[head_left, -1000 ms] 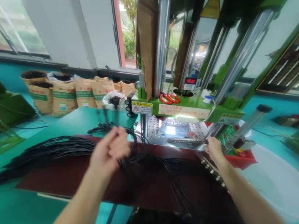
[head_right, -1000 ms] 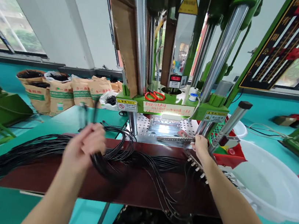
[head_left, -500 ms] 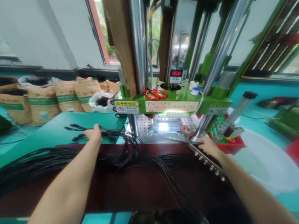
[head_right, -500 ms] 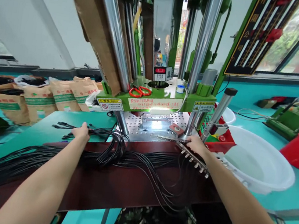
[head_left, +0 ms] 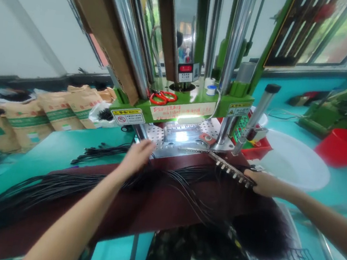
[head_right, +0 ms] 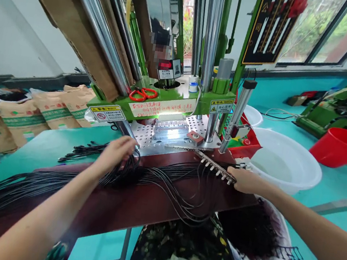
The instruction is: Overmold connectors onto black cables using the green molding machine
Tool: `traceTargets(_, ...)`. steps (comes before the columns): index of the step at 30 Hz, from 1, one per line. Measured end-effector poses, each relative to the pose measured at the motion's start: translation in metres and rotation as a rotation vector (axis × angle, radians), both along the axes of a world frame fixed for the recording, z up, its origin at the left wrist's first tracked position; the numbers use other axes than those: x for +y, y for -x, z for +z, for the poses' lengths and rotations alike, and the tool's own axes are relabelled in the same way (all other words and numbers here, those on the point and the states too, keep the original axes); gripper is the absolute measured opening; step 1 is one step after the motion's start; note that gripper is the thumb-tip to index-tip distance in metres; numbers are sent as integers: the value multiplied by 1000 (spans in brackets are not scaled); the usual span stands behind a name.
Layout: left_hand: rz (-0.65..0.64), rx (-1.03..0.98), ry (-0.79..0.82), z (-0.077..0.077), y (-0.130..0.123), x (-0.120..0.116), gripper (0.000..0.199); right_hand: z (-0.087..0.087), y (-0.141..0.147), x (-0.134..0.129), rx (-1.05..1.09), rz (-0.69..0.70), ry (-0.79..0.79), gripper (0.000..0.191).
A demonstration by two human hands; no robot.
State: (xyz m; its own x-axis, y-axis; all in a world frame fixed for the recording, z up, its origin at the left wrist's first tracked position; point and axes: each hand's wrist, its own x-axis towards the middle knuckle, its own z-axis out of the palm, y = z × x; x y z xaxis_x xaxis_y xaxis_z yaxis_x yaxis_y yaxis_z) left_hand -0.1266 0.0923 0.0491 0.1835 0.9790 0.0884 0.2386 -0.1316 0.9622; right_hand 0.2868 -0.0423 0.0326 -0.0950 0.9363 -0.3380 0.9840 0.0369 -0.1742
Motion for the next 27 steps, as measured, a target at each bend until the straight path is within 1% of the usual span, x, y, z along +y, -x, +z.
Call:
traceTargets(1,-256,117,-73,2,-26,-19,17,-1,2,2,-17,-31,-18,24)
traceTargets(2,-470,212,-125,3,-51,-37,19,-1,4,5,-24,-70,-36,21)
traceTargets(3,-602,282,-174,2,-74,-54,23,0,5,7,-21,-110,-56,19)
traceTargets(4,-668,347,-230,-2,-93,-68,28,2,6,10,-13,-147,-79,17)
traceTargets(5,-700,409,-271,-7,-109,-78,33,4,6,13,-1,-176,-103,15)
traceTargets(7,-710,479,-303,-21,-130,-90,43,8,7,18,21,-211,-154,14)
traceTargets(8,-721,494,-286,-28,-136,-92,47,11,9,22,37,-217,-182,15)
traceTargets(10,-765,486,-176,-41,-143,-93,52,16,14,34,84,-239,-250,19)
traceTargets(12,-804,431,-3,-47,-147,-90,52,22,23,50,143,-244,-313,23)
traceTargets(15,-771,225,256,-48,-157,-81,49,33,40,83,245,-215,-368,28)
traceTargets(17,-706,22,384,-45,-167,-73,51,38,51,108,313,-196,-391,30)
traceTargets(19,-670,-181,490,-42,-176,-62,55,40,60,133,381,-184,-402,28)
traceTargets(21,-658,-361,607,-40,-184,-49,50,36,66,158,455,-182,-396,24)
traceTargets(23,-619,-496,742,-40,-190,-37,41,29,72,182,531,-202,-389,21)
traceTargets(26,-481,-587,888,-41,-194,-17,27,16,83,214,644,-283,-403,4)
traceTargets(27,-436,-604,912,-41,-194,-9,22,13,87,223,690,-317,-416,5)
